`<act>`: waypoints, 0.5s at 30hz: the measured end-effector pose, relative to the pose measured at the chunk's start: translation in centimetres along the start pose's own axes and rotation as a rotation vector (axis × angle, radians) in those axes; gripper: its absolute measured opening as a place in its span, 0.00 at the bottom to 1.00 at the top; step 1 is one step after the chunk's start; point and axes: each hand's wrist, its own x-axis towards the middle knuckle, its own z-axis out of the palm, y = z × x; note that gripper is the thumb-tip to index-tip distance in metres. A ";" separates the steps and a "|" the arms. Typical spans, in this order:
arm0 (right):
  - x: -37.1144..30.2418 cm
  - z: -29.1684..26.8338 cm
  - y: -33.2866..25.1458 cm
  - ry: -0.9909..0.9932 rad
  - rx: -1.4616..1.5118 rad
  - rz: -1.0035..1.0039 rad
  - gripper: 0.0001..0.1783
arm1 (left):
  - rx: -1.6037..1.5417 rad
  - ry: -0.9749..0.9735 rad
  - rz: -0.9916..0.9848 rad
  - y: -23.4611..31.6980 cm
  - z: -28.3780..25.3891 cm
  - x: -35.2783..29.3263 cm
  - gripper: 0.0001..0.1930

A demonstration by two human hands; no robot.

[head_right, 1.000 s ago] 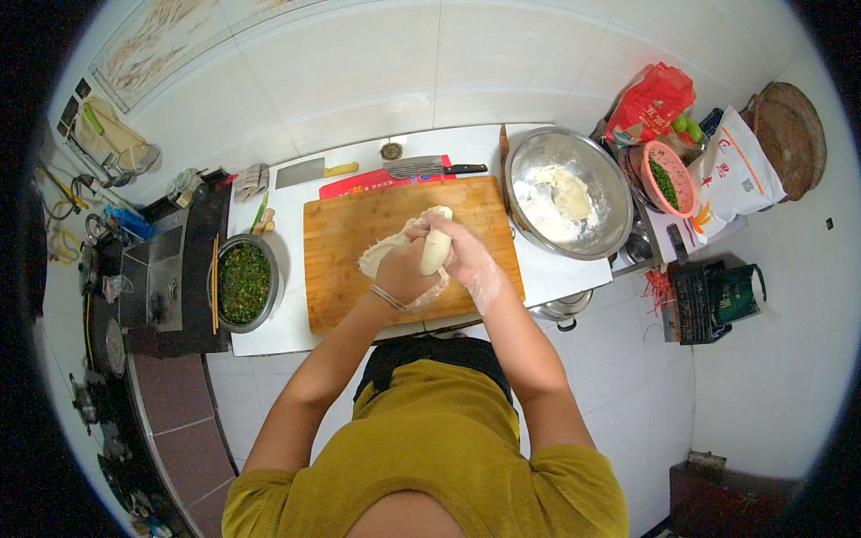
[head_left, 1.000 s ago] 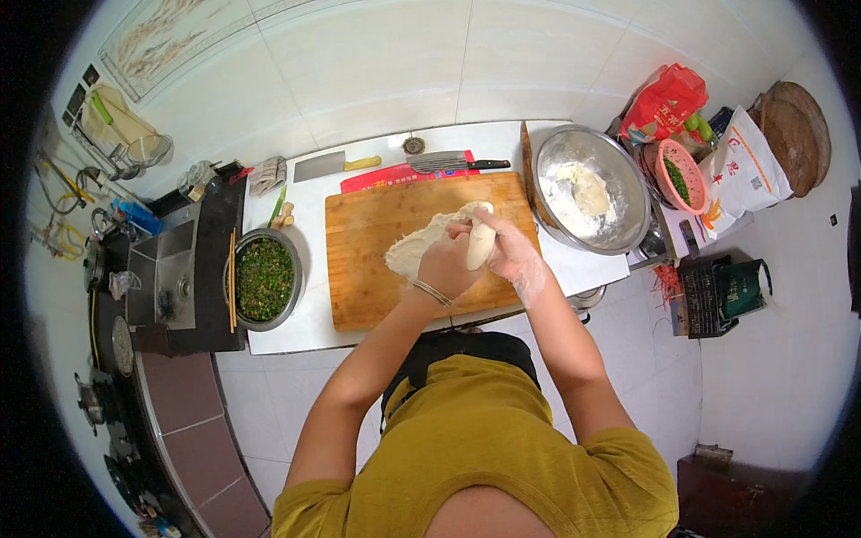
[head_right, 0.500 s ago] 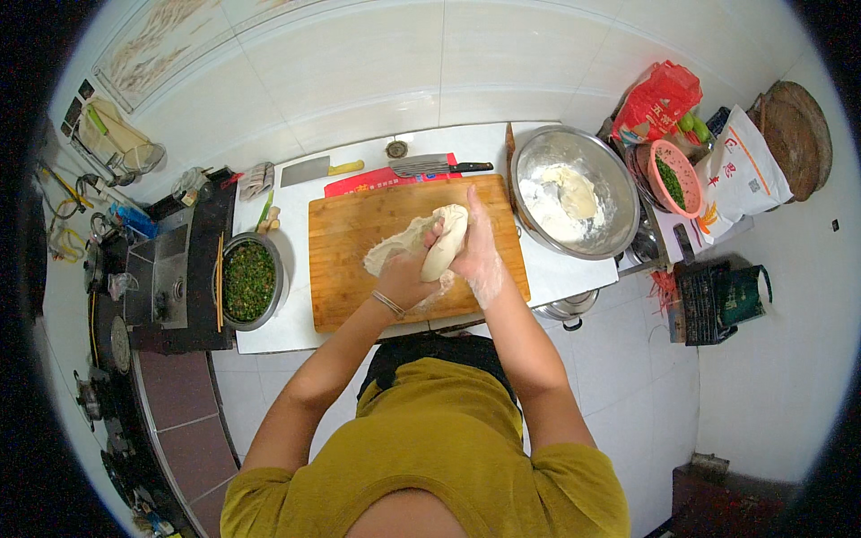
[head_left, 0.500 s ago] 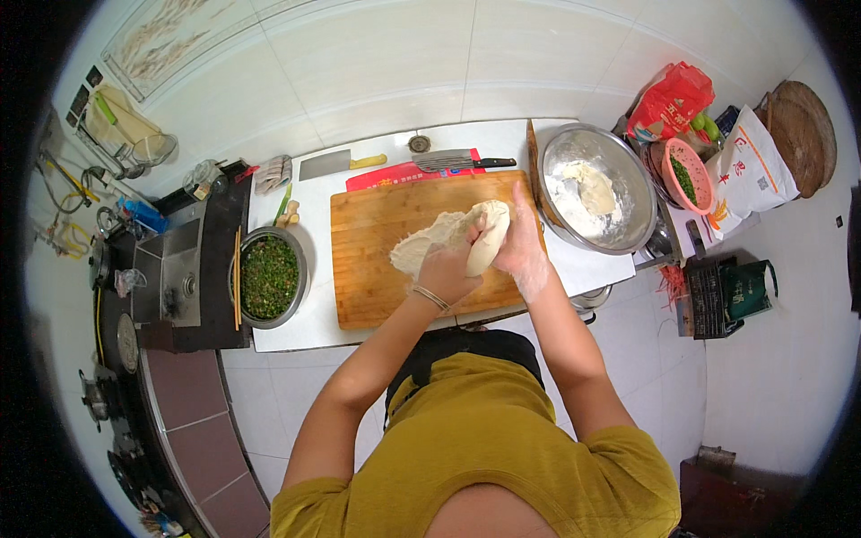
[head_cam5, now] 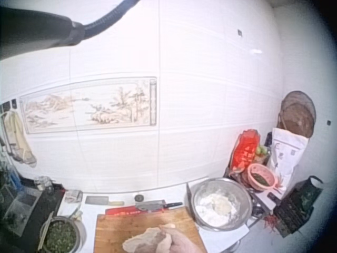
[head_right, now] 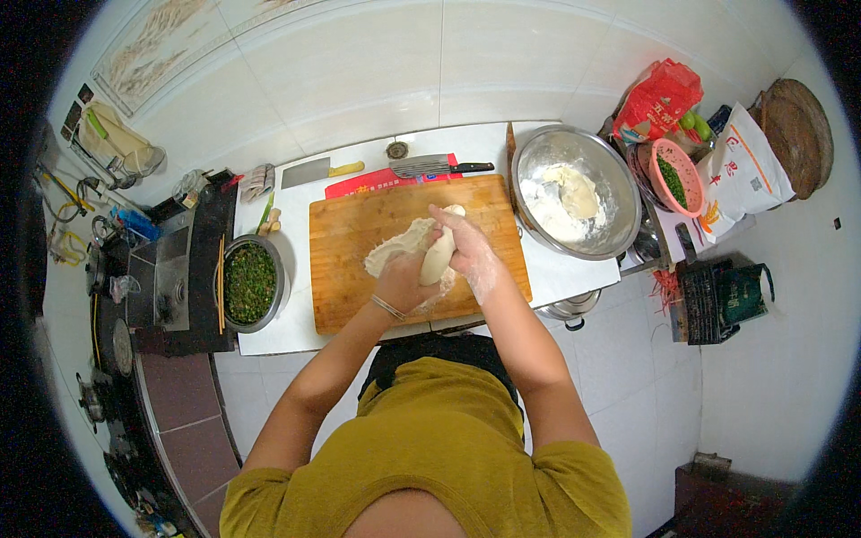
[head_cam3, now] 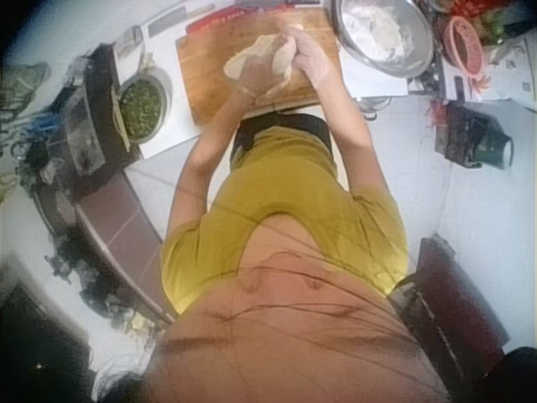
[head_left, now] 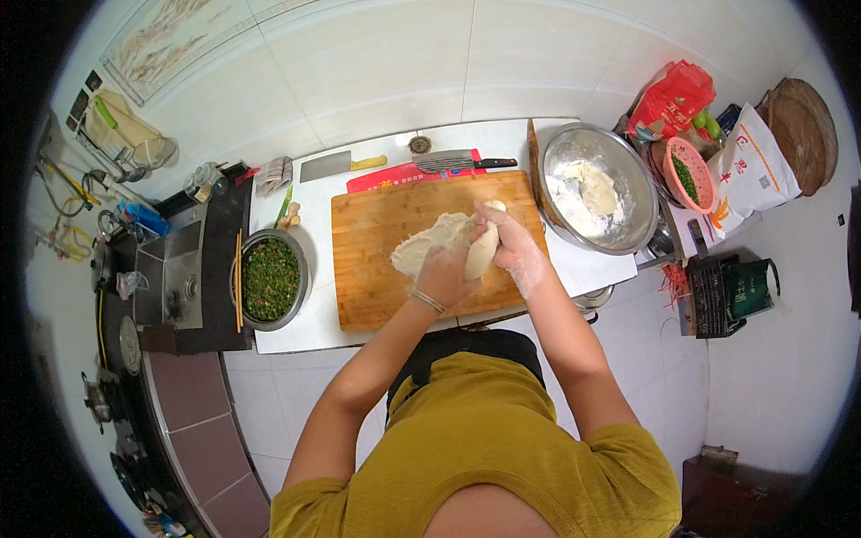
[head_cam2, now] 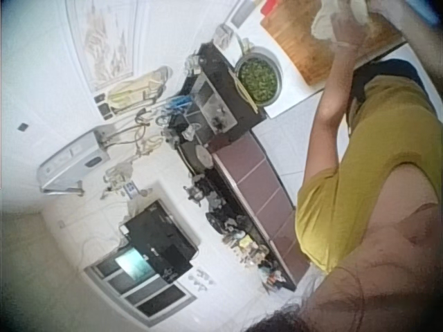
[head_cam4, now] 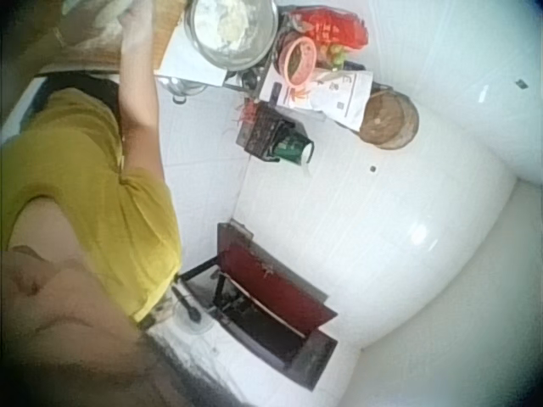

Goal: The person kneads a ball of dough in a metal bowl, then transfers it to a wooden cutting board. They add flour from a bag using a spoon and continue kneading the dough on the board, incorporating the flour until the dough is smooth.

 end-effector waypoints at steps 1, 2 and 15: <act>0.6 -0.6 -0.2 -0.055 0.065 0.053 0.13 | -0.008 -0.017 -0.011 0.2 -0.3 -0.1 0.21; 1.2 -1.6 -1.0 -0.108 0.129 0.105 0.13 | -0.086 -0.042 0.006 0.5 -0.8 -0.1 0.23; -2.7 1.0 -0.1 -0.158 -0.134 -0.177 0.19 | -0.214 -0.064 -0.190 3.1 -1.8 3.0 0.26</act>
